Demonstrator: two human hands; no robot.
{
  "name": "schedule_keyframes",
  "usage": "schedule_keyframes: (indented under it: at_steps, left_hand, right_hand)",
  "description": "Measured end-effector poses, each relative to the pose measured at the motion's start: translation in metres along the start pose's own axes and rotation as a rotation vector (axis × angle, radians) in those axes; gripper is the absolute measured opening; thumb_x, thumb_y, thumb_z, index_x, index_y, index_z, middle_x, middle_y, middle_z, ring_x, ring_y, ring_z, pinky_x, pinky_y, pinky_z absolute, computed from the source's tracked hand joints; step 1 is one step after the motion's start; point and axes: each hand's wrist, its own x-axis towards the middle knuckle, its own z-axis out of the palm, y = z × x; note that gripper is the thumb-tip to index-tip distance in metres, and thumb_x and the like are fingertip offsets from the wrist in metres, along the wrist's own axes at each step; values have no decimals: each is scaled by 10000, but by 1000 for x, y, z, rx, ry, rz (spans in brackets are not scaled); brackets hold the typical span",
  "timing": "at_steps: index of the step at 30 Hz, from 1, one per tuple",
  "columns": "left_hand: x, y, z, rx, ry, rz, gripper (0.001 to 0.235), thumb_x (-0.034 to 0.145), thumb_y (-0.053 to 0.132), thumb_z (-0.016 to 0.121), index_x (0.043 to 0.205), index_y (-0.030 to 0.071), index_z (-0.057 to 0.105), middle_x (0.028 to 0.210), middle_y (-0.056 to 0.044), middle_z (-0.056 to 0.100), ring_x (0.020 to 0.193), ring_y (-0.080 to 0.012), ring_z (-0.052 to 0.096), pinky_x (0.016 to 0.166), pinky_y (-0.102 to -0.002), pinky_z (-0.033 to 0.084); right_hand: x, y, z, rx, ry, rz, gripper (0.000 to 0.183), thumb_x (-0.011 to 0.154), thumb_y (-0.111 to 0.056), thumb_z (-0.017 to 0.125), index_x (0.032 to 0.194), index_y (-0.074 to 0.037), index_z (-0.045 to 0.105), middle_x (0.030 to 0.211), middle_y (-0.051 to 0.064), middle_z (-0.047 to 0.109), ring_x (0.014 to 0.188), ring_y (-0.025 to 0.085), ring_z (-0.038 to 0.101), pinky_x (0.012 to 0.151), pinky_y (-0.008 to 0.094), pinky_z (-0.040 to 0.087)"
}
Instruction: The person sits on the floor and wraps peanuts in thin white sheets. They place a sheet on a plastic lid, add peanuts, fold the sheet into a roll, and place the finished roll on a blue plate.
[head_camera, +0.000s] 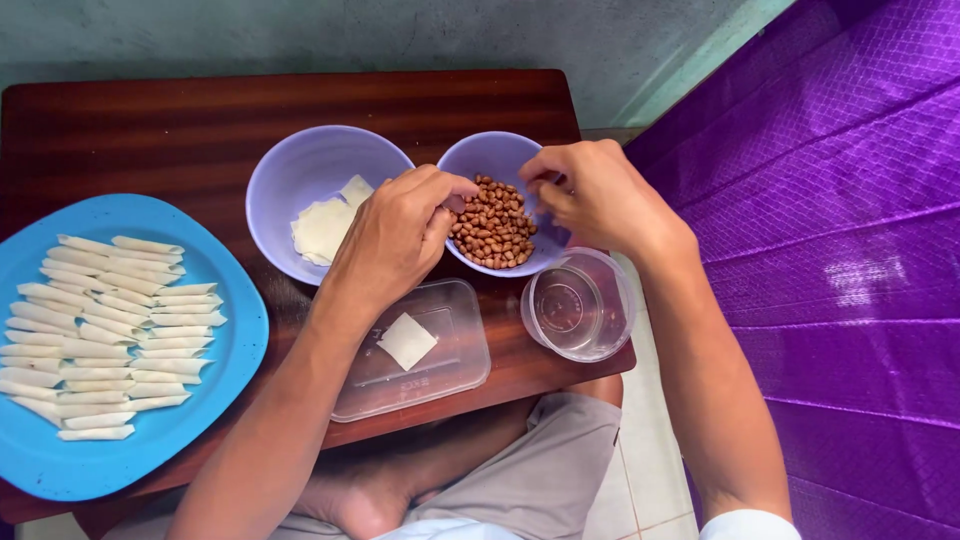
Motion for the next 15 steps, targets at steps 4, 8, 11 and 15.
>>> schedule_keyframes:
  at_steps: [4,8,11,15]
  left_hand:
    - [0,3,-2,-14,0,-15,282,906,31,498,1079,177,666,885,-47,665,916,-294,684,783,-412,514]
    - [1,2,-2,-33,12,-17,276,912,25,492,1066,174,667,883,-56,664,917,-302,683,787,-410,515]
    - [2,2,-2,-36,12,-13,272,912,24,494,1061,172,667,881,-61,665,921,-309,683,786,-414,517]
    - [2,4,-3,-37,14,-13,259,912,23,499,1053,164,665,877,-69,664,913,-320,680,778,-424,515]
  right_hand:
    - [6,17,9,-132,16,-41,181,899,-45,616,1003,-77,762,821,148,767,787,310,771,648,417,619]
    - [19,26,24,-215,-1,-107,142,888,-93,672,995,-93,766,819,163,735,827,371,738,680,461,598]
    - [24,32,32,-254,-16,-126,132,882,-122,696,986,-119,778,831,136,734,846,360,735,701,453,596]
    - [22,26,37,-298,-69,-151,135,861,-115,729,977,-96,795,891,157,752,902,389,739,737,484,604]
